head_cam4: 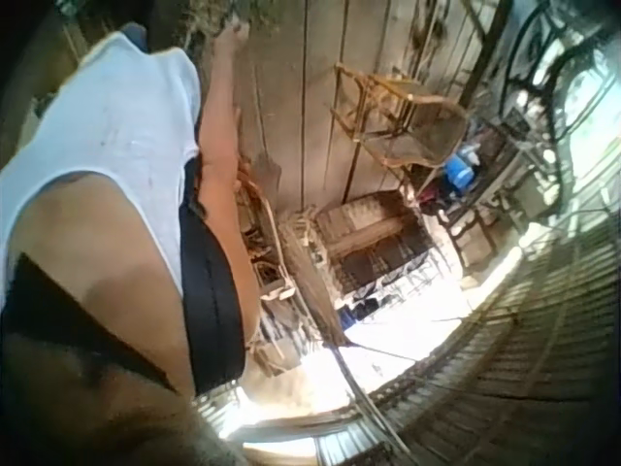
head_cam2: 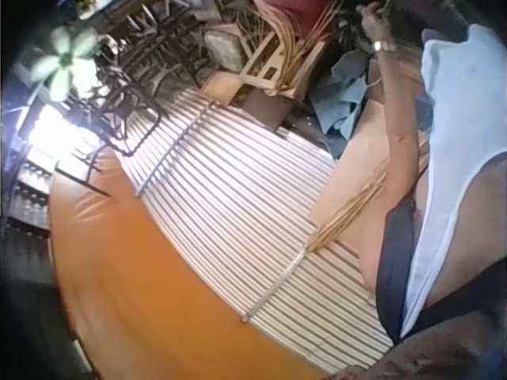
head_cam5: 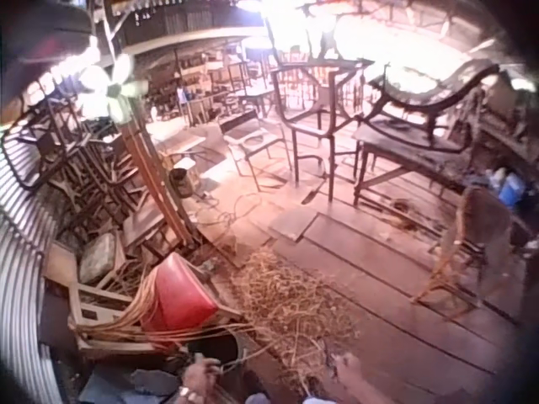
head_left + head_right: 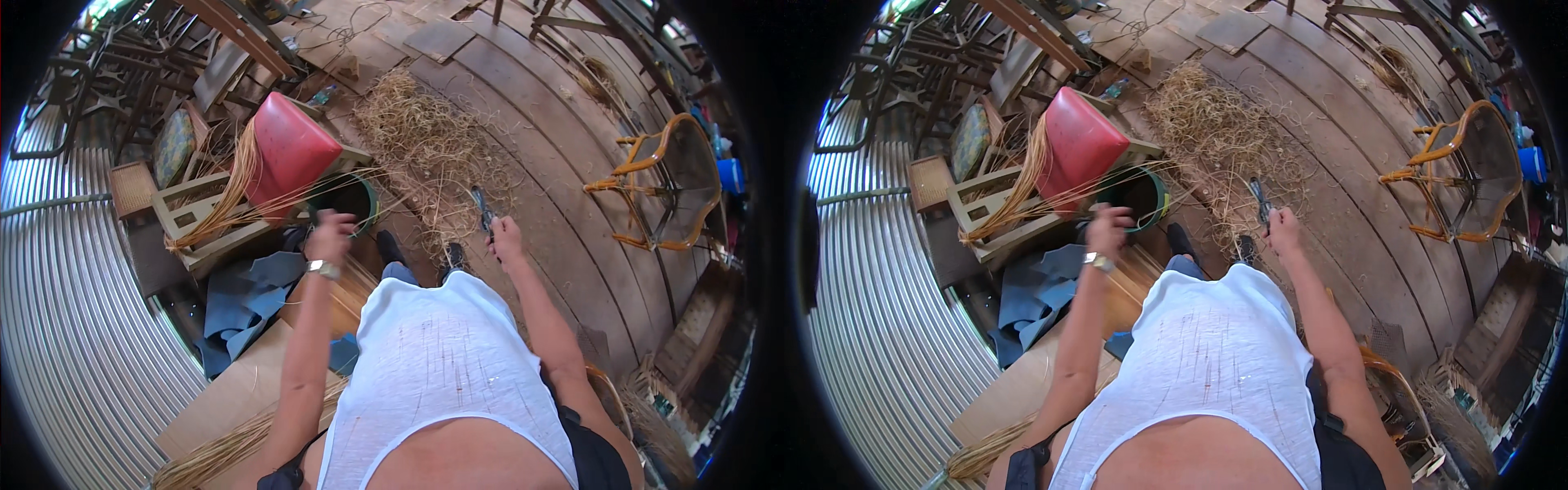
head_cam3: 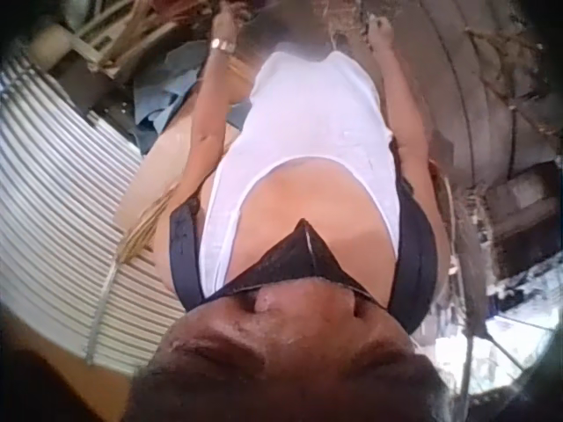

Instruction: The person strips thin strands from a bundle of dried plant fibers using a handheld tool. They repeatedly pull the fibers through the tool to separate the strands, dropping the processed material onto a pile on the floor. The person occasionally reaches for more fibers from a nearby stack.

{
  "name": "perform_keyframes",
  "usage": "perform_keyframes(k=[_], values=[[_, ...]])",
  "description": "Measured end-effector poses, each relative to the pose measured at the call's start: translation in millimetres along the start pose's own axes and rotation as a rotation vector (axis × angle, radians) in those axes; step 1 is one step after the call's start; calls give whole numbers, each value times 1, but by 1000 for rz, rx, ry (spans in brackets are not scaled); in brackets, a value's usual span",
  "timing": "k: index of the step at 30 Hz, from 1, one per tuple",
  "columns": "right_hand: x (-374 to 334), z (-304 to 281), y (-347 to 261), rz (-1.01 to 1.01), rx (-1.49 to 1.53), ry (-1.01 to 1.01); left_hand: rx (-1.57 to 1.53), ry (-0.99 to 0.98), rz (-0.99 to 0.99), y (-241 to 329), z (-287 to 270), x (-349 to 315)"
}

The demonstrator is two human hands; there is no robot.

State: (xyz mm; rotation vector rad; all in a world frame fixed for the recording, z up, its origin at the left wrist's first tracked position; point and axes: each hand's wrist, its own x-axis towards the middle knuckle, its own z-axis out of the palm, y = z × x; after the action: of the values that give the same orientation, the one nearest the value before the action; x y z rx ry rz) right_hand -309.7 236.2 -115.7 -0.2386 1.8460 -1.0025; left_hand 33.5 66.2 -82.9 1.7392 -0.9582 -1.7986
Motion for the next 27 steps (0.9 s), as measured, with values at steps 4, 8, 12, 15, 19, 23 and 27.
perform_keyframes(k=[4, 8, 12, 15, 19, 23, 27], values=[[-18, 43, 4, -144, -298, -36, -53, -383, -212, -30, 118, -21], [-40, 60, 10, -372, -631, 19, -245, -416, -191, -35, 148, -2], [-39, 50, 24, -483, -616, -31, -315, -510, -250, -26, 154, -4], [-31, 34, 20, -566, -556, -8, -171, -552, -206, -32, 149, -10], [-30, 19, -5, -314, -309, -43, 86, -482, -167, -41, 150, -28], [-26, 16, -8, -290, -25, -270, 273, -517, 51, -49, 160, -42], [-28, 28, -8, -269, -26, -274, 526, -519, 156, -48, 162, -52]])
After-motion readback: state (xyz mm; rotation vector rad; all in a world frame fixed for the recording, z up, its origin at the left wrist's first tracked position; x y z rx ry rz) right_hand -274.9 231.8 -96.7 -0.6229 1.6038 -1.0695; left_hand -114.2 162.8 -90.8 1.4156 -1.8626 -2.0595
